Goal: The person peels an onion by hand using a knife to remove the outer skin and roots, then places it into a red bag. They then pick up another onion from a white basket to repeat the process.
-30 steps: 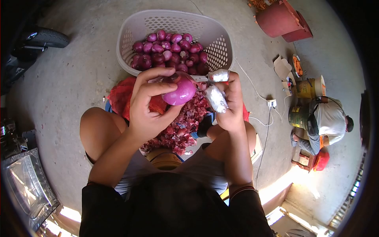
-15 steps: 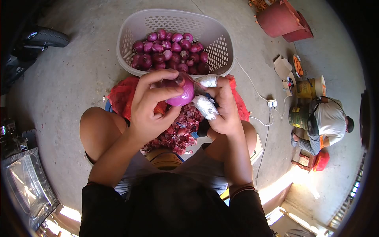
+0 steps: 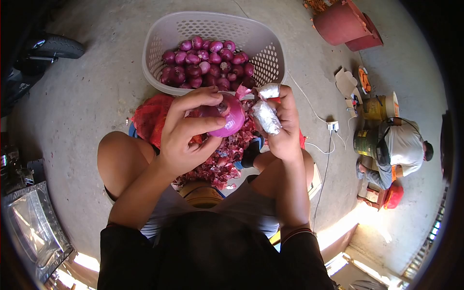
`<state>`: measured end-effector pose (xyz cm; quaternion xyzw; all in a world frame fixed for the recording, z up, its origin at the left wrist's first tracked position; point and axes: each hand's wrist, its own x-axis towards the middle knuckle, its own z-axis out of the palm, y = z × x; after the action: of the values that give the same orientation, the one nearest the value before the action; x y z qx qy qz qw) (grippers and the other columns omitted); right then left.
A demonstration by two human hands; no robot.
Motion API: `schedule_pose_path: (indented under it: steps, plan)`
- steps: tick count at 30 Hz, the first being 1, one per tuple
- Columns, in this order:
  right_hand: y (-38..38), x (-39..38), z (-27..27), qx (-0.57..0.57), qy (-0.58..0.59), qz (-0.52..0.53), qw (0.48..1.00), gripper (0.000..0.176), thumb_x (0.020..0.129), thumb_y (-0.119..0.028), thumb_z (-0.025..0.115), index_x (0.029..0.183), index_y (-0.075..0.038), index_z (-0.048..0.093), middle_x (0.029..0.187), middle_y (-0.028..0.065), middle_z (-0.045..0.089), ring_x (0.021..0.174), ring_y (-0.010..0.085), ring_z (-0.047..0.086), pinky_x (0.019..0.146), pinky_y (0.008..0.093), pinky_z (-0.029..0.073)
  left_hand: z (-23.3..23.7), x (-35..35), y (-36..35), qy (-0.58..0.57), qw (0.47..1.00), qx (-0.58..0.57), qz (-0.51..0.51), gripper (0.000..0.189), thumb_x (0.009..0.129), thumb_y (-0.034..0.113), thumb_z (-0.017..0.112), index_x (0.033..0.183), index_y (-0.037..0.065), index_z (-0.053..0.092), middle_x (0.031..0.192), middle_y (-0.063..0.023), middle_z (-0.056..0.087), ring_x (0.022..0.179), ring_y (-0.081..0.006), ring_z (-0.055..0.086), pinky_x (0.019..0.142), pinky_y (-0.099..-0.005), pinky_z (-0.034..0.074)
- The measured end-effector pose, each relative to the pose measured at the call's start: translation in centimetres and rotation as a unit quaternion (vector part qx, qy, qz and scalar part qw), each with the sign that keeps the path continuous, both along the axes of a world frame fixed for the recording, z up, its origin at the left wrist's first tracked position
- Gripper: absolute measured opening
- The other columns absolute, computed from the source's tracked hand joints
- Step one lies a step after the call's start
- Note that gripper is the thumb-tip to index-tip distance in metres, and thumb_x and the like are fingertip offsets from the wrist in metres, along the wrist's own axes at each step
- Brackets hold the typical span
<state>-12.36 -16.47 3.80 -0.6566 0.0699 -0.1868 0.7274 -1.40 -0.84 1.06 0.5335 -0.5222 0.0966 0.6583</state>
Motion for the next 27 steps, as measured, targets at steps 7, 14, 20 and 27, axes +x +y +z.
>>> schedule_pose_path:
  steps: [7,14,20,27]
  plan:
    - [-0.2,-0.2,-0.2,0.009,-0.017,0.0,1.0,0.031,0.085,0.002,0.056,0.11,-0.001,0.038,0.105,0.0072,0.049,0.094,0.0134,0.055,0.079,0.0259,0.045,-0.1,0.1,0.3,0.057,0.998,0.024,0.002,0.052,0.063,-0.01,0.071,0.106,0.006,0.049,0.119,-0.0173,0.045,0.112,-0.0306,0.05,0.092,-0.0408,0.045]
    - [-0.5,-0.8,-1.4,0.013,-0.125,0.038,0.991,0.037,0.081,0.005,0.059,0.112,-0.001,0.038,0.107,0.0074,0.049,0.098,0.0144,0.053,0.084,0.0275,0.043,0.2,-0.1,0.2,0.281,0.954,0.013,-0.109,0.056,0.07,-0.008,0.067,0.118,0.002,0.041,0.125,-0.0183,0.042,0.115,-0.0239,0.047,0.094,-0.0367,0.042]
    - [0.1,-0.4,-0.3,-0.093,-0.068,-0.017,0.993,0.045,0.081,0.0,0.062,0.116,-0.001,0.033,0.107,0.0102,0.052,0.089,0.0151,0.057,0.079,0.0281,0.044,0.8,0.0,0.5,0.417,0.898,0.063,-0.127,0.044,0.083,0.009,0.059,0.122,0.001,0.039,0.113,-0.0124,0.051,0.1,-0.0189,0.055,0.078,-0.0329,0.053]
    - [-0.3,-0.3,-1.4,-0.343,-0.011,0.0,0.939,0.059,0.076,-0.013,0.068,0.118,-0.001,0.029,0.078,0.0143,0.063,0.07,0.0271,0.063,0.06,0.0319,0.047,0.6,0.1,0.7,0.491,0.856,0.073,-0.146,0.038,0.085,0.01,0.057,0.119,0.005,0.04,0.111,-0.0093,0.053,0.096,-0.0165,0.057,0.07,-0.029,0.054]
